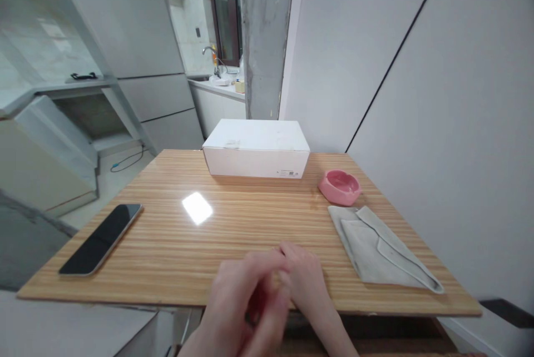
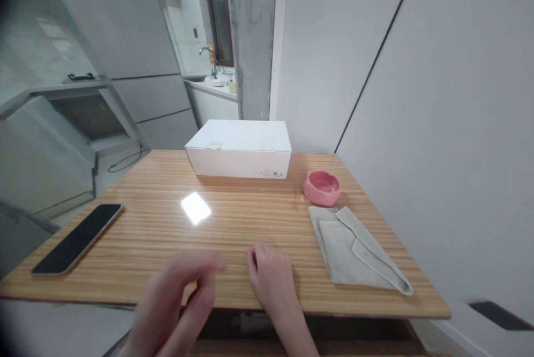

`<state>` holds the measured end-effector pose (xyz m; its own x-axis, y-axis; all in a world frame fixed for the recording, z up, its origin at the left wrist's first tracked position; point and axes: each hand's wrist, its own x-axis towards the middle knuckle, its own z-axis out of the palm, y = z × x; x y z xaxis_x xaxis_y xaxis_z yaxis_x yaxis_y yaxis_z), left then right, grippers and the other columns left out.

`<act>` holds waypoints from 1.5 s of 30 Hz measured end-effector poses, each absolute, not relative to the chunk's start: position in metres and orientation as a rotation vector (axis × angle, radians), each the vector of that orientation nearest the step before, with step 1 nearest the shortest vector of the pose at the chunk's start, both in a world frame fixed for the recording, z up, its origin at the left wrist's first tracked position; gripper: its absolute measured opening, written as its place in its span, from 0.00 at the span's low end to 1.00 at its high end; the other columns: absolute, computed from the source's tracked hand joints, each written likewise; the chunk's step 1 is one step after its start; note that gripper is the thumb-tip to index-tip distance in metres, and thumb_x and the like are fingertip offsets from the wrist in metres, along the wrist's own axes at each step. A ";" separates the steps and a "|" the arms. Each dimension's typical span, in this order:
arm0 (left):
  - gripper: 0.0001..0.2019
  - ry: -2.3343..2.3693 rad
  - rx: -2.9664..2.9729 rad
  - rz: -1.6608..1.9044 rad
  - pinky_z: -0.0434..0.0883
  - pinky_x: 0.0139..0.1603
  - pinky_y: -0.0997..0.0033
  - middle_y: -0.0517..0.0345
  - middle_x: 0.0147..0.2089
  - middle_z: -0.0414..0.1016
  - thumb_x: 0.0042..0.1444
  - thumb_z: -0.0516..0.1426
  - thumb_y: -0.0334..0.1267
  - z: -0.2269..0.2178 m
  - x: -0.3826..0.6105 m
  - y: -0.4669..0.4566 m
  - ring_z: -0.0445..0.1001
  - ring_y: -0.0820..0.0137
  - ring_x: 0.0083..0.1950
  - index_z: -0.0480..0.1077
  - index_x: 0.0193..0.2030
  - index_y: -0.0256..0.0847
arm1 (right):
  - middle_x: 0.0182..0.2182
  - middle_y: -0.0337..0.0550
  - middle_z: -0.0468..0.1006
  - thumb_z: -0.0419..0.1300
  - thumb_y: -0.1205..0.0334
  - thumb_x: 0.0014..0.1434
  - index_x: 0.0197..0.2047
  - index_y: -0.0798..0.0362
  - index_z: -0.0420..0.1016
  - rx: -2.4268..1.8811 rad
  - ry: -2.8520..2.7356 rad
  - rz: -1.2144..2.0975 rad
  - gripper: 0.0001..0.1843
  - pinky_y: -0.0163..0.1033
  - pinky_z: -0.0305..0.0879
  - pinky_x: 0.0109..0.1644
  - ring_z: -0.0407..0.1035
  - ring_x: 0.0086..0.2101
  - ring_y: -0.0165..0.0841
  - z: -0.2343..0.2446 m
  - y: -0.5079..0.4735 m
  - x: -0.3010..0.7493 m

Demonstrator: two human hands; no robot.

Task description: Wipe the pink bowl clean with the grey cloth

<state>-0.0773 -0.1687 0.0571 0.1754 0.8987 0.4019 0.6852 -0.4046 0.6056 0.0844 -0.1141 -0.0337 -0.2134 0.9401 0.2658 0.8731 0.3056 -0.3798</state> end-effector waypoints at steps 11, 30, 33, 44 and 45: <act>0.11 1.816 2.462 0.422 0.62 0.29 0.70 0.58 0.29 0.76 0.62 0.46 0.35 -0.031 -0.084 -0.119 0.76 0.65 0.31 0.65 0.30 0.43 | 0.25 0.37 0.73 0.49 0.66 0.64 0.28 0.51 0.65 -1.584 -2.134 0.109 0.12 0.36 0.49 0.31 0.68 0.27 0.31 -0.035 -0.116 0.083; 0.56 0.925 1.918 1.026 0.52 0.66 0.56 0.33 0.66 0.50 0.31 0.70 0.48 0.019 0.106 0.030 0.50 0.51 0.67 0.50 0.65 0.31 | 0.26 0.42 0.77 0.55 0.72 0.54 0.30 0.54 0.73 -1.773 -2.104 0.141 0.07 0.37 0.48 0.28 0.72 0.27 0.34 -0.028 -0.113 0.079; 0.60 1.054 1.863 0.972 0.52 0.65 0.54 0.29 0.66 0.49 0.25 0.71 0.48 0.003 0.130 0.052 0.49 0.47 0.68 0.48 0.65 0.29 | 0.25 0.43 0.78 0.55 0.73 0.52 0.27 0.54 0.73 -1.800 -2.104 0.175 0.08 0.37 0.46 0.27 0.72 0.26 0.34 -0.025 -0.113 0.080; 0.40 1.079 1.769 1.092 0.67 0.52 0.61 0.51 0.52 0.72 0.30 0.70 0.44 0.023 0.062 0.021 0.71 0.59 0.52 0.63 0.54 0.42 | 0.26 0.38 0.77 0.51 0.69 0.61 0.32 0.52 0.68 -1.695 -2.115 0.150 0.08 0.36 0.46 0.29 0.71 0.26 0.31 -0.029 -0.115 0.084; 0.40 1.084 1.751 1.119 0.67 0.52 0.62 0.52 0.51 0.73 0.31 0.70 0.44 0.024 0.042 0.016 0.72 0.60 0.52 0.62 0.54 0.43 | 0.25 0.38 0.76 0.51 0.69 0.62 0.31 0.52 0.68 -1.697 -2.110 0.134 0.09 0.36 0.46 0.29 0.71 0.26 0.31 -0.030 -0.115 0.084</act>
<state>0.0424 0.0157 0.0243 0.2496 0.9287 0.2744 0.2453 -0.3347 0.9098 0.0836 -0.1148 -0.0298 -0.1607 0.9506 0.2657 0.9094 0.2472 -0.3345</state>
